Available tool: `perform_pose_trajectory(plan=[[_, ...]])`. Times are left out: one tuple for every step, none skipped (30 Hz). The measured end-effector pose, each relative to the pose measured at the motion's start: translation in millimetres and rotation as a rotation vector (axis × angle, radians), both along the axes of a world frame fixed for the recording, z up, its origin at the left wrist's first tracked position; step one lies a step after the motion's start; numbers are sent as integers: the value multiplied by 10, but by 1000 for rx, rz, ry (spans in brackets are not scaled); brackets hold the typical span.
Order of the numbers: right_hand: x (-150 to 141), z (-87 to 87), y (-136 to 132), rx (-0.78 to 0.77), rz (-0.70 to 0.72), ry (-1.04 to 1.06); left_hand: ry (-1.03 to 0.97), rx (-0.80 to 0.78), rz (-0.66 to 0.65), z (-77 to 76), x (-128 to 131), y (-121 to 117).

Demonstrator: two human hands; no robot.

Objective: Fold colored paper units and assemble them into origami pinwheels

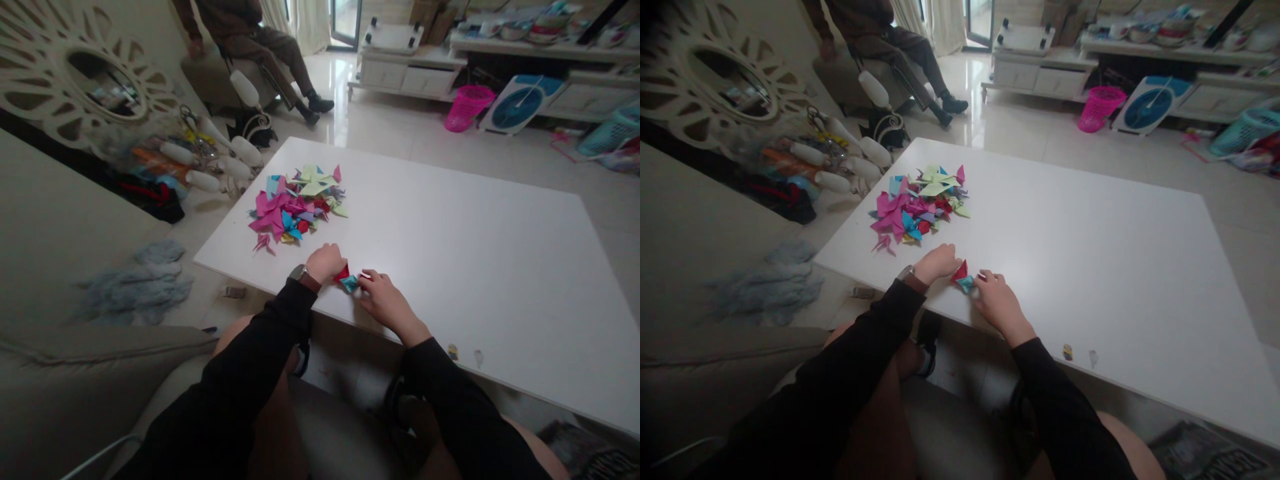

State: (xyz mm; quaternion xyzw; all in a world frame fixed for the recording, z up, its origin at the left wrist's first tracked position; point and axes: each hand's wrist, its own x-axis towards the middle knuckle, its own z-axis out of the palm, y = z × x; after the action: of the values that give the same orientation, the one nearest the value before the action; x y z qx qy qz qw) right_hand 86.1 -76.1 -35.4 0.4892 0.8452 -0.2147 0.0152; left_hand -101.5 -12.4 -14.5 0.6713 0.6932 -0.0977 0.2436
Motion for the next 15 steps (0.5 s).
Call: perform_pose_trajectory(plan=[[0, -1, -1, 6, 1, 2, 17, 15, 41, 5, -51, -4], [0, -5, -3, 10, 3, 1, 35, 25, 82, 9, -105, -9], [-1, -9, -6, 15, 5, -1, 53, 30, 120, 12, -160, -14], [-3, -14, -9, 22, 9, 0, 69, 32, 156, 11, -214, -19], [-4, -19, -13, 33, 13, 2, 84, 36, 190, 8, -265, -23], [-6, -23, -17, 47, 19, 6, 100, 40, 222, 1, -311, -26], [-8, -27, -20, 62, 25, 12, 116, 42, 248, -10, -351, -28], [-9, -30, -23, 77, 28, 17, 133, 42, 265, -25, -386, -28], [-10, -33, -24, 89, 29, 22, 149, 40, 273, -43, -416, -25], [-11, -34, -24, 97, 30, 27, 165, 38, 272, -65, -442, -19], [-11, -35, -23, 102, 32, 31, 181, 33, 266, -89, -465, -9], [-11, -35, -21, 106, 37, 33, 193, 24, 259, -116, -487, 3], [-10, -34, -18, 108, 42, 33, 199, 12, 251, -144, -510, 18], [-11, -33, -16, 109, 47, 30, 199, -3, 243, -172, -534, 35], [-11, -31, -14, 108, 51, 24, 195, -16, 236, -200, -560, 52]])
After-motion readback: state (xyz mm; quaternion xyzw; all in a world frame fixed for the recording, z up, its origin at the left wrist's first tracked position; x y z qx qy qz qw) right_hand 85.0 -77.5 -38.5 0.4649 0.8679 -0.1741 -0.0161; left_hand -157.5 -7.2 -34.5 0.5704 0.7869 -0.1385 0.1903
